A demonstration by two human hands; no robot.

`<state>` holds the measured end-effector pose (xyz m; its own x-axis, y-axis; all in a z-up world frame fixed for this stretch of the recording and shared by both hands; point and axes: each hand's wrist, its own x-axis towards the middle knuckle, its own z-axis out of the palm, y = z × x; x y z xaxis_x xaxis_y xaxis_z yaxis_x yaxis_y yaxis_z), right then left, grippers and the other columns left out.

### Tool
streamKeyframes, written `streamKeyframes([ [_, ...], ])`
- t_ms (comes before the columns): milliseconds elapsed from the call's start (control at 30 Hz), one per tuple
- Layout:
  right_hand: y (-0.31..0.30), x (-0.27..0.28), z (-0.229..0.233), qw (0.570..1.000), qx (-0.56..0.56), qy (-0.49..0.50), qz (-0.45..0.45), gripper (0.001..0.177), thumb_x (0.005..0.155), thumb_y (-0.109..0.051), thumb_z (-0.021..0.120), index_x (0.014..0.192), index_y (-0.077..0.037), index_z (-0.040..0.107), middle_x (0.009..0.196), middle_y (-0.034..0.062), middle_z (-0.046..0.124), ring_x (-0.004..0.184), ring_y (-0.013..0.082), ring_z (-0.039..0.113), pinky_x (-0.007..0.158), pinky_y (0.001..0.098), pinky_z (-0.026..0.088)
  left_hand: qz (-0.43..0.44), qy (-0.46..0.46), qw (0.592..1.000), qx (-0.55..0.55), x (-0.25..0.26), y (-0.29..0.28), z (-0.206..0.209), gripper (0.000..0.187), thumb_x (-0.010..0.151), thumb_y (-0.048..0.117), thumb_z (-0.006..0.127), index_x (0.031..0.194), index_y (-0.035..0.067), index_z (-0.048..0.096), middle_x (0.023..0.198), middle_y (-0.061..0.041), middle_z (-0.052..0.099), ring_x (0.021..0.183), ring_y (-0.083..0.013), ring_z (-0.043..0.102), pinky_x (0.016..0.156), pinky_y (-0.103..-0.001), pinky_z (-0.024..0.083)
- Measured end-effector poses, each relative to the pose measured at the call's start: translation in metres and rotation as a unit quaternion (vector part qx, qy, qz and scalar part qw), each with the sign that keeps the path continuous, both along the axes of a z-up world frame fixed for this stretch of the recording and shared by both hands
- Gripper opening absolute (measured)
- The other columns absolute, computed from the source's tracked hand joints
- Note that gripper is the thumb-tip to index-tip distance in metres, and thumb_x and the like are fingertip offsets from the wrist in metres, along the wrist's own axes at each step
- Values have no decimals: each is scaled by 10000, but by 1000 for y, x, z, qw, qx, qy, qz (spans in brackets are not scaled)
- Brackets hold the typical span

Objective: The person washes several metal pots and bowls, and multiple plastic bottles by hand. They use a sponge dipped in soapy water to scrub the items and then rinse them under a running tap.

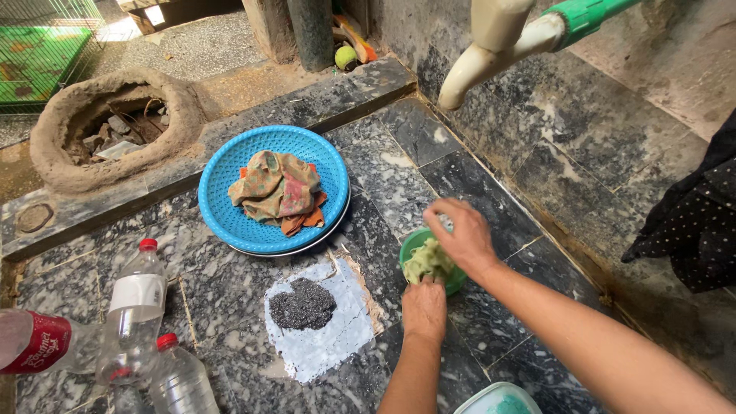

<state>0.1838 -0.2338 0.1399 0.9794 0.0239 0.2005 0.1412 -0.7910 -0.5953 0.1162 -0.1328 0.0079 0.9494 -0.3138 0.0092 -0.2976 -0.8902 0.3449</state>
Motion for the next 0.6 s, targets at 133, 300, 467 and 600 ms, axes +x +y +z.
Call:
streamKeyframes([
  [133, 7, -20, 69, 949, -3, -316, -11, 133, 987, -140, 644, 1080, -71, 577, 1057, 106, 594, 1069, 295, 515, 970, 455, 417, -15, -70, 997, 18, 3, 2, 11, 219, 848, 80, 640, 1043, 79, 740, 1041, -94, 712, 1141, -298, 599, 804, -393, 544],
  [300, 15, -13, 161, 874, -26, -485, -16, 346, 995, -94, 725, 1198, -79, 446, 1262, 140, 442, 1288, 313, 431, 1166, 456, 315, -28, -78, 996, 40, 11, 3, 26, 195, 881, 110, 620, 1007, 87, 767, 1036, -91, 726, 1113, -295, 614, 812, -397, 532],
  [467, 40, 36, 218, 851, -10, -524, -23, 381, 910, -109, 802, 1194, -99, 550, 1258, 162, 395, 1176, 296, 494, 1024, 417, 486, -42, -110, 991, 63, 14, 4, 46, 186, 864, 117, 620, 943, 98, 787, 1020, -86, 736, 1114, -288, 613, 834, -401, 518],
  [600, 27, 60, 229, 870, 94, -482, 33, 150, 803, -6, 718, 869, -105, 626, 922, 20, 683, 867, 142, 718, 808, 328, 616, -43, -97, 992, 70, 16, 9, 54, 184, 877, 111, 619, 937, 106, 793, 1018, -86, 737, 1113, -285, 613, 876, -395, 506],
])
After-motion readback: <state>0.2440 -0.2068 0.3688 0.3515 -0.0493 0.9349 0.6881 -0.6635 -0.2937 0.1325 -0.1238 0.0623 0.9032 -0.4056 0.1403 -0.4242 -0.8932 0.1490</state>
